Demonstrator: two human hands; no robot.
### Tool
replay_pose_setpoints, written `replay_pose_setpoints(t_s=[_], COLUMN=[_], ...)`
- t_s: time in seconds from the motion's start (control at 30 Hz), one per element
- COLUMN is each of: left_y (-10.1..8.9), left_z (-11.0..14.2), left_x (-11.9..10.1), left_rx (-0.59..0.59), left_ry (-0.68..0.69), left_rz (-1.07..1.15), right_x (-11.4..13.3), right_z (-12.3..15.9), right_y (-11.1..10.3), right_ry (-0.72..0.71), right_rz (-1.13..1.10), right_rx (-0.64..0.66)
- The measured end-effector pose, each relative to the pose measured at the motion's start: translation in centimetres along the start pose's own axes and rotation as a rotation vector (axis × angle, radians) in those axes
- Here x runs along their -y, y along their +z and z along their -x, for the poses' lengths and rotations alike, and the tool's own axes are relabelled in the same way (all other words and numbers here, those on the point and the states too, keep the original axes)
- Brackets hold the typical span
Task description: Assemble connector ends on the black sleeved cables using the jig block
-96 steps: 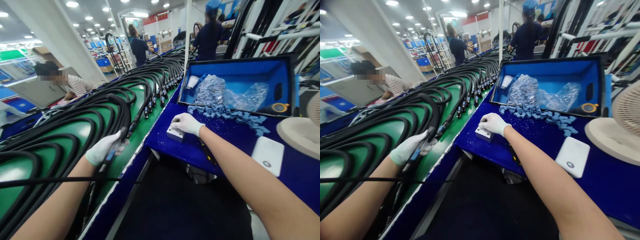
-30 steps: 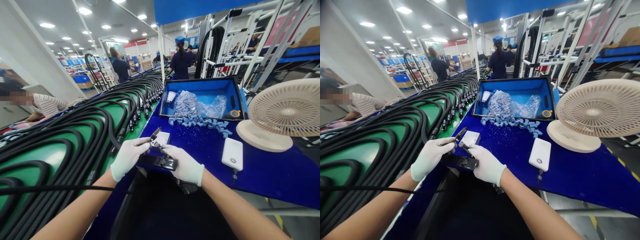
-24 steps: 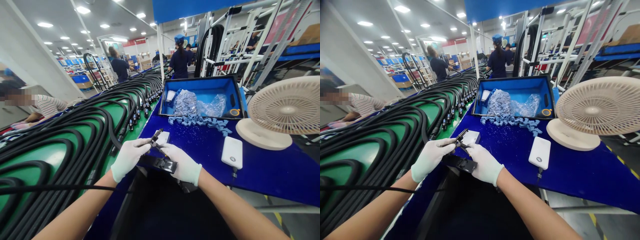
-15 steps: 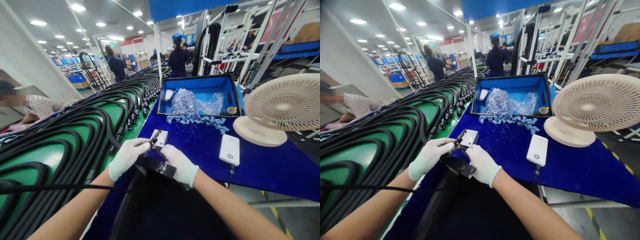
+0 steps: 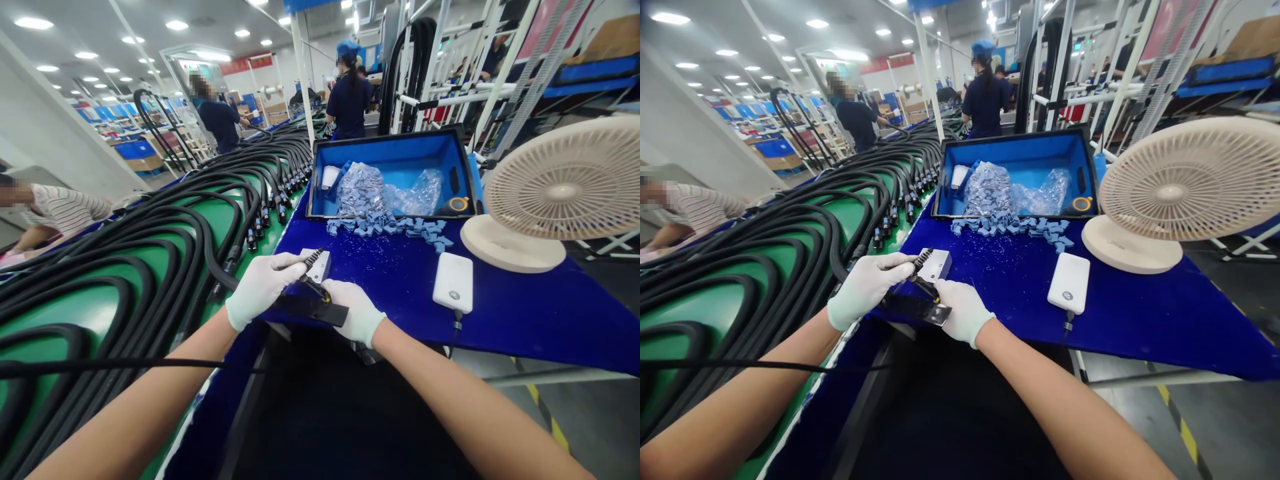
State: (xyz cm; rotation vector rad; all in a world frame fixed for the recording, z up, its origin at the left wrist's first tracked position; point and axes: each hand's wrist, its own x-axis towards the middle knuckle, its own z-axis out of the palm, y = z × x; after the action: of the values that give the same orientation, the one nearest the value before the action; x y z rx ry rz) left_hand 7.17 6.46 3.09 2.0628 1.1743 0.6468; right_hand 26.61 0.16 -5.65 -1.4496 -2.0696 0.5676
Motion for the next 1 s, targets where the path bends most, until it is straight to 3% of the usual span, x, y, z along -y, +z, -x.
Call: replay_pose_setpoints(t_s=[0.13, 0.23, 0.3, 0.4, 0.5, 0.6, 0.73, 1.0], left_y=[0.7, 1.3, 1.6, 1.6, 1.2, 1.0, 1.3, 2.2], left_z=[-0.9, -1.8, -2.1, -2.0, -1.1, -0.4, -0.4, 0.0], left_x=[-0.4, -0.5, -0.4, -0.5, -1.1, -1.7, -1.5, -0.9], left_rx=[-0.034, -0.097, -0.153, -0.166, -0.049, 0.123, 0.193, 0.245], left_ry=[-0.004, 0.004, -0.005, -0.004, 0.103, 0.307, 0.498, 0.598], left_rz=[-0.026, -0.064, -0.059, 0.014, 0.026, -0.077, -0.266, -0.385], right_x=[-0.4, -0.7, -1.0, -1.3, -0.5, 0.6, 0.8, 0.6], right_z=[-0.6, -0.1, 0.5, 1.6, 2.4, 2.7, 2.5, 2.2], right_y=[0.1, -1.6, -3.2, -4.6, -4.3, -3.1, -2.4, -3.0], right_ry=[0.019, 0.013, 0.093, 0.182, 0.128, 0.164, 0.181, 0.123], right_rz=[0.032, 0.041, 0.117, 0.131, -0.305, -0.762, -0.880, -1.246], right_rx=[-0.022, 0.039, 0.063, -0.066, -0.145, -0.168, -0.217, -0.032])
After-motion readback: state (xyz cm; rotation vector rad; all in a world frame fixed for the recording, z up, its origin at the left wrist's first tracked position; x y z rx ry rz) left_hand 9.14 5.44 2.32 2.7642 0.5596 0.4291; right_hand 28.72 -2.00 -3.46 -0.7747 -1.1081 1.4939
